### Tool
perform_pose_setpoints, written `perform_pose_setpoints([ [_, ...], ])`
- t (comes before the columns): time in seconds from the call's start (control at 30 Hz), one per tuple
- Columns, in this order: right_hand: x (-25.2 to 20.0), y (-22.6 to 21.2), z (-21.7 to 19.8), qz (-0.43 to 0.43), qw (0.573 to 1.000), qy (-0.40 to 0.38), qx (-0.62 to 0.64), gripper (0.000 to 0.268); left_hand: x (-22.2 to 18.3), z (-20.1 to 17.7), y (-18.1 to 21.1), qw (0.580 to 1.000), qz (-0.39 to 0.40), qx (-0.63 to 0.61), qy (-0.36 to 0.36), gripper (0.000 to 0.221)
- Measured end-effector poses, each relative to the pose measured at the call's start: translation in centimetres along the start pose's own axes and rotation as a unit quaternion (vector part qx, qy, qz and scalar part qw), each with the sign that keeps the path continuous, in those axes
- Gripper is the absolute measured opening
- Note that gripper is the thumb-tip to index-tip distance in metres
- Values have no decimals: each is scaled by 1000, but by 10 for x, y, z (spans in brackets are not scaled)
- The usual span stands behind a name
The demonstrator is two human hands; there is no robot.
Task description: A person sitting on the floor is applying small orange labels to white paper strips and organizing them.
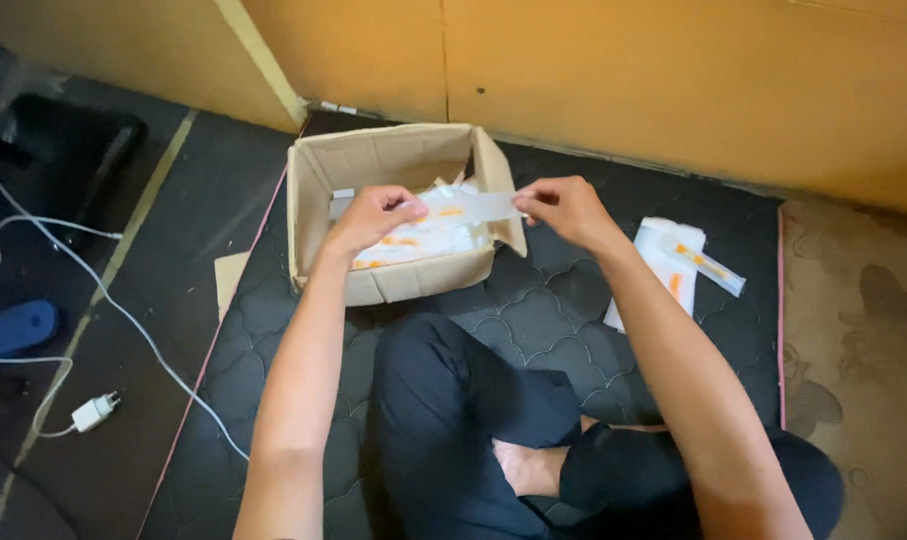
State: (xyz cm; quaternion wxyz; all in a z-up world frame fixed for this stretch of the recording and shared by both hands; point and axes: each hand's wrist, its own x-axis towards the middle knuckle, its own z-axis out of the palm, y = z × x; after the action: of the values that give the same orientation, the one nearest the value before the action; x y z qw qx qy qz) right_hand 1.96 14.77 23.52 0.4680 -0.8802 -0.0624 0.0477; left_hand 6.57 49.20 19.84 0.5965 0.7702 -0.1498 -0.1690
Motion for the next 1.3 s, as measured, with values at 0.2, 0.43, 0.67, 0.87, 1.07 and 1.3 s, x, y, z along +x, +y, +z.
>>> perform_pose_setpoints([
  [0.2, -86, -3, -43, 69, 986, 35, 147, 15, -20, 45, 66, 997, 16, -34, -63, 22],
  [0.43, -180, 48, -80, 98, 967, 73, 225, 15, -11, 112, 67, 990, 37, -20, -136, 16],
  [0.67, -245, 111, -99, 100, 947, 143, 270, 14, -28, 187, 82, 985, 24, -63, -158, 16],
  [0.87, -293, 141, -96, 110, 923, 202, 308, 16, -37, 235, 67, 975, -16, -107, -195, 19],
  [1.07, -300, 145, -96, 128, 919, 200, 314, 20, -43, 246, 53, 970, -39, -128, -205, 18],
  [1.3, -286, 162, -89, 143, 920, 183, 315, 19, -44, 241, 47, 974, -36, -124, -186, 17],
])
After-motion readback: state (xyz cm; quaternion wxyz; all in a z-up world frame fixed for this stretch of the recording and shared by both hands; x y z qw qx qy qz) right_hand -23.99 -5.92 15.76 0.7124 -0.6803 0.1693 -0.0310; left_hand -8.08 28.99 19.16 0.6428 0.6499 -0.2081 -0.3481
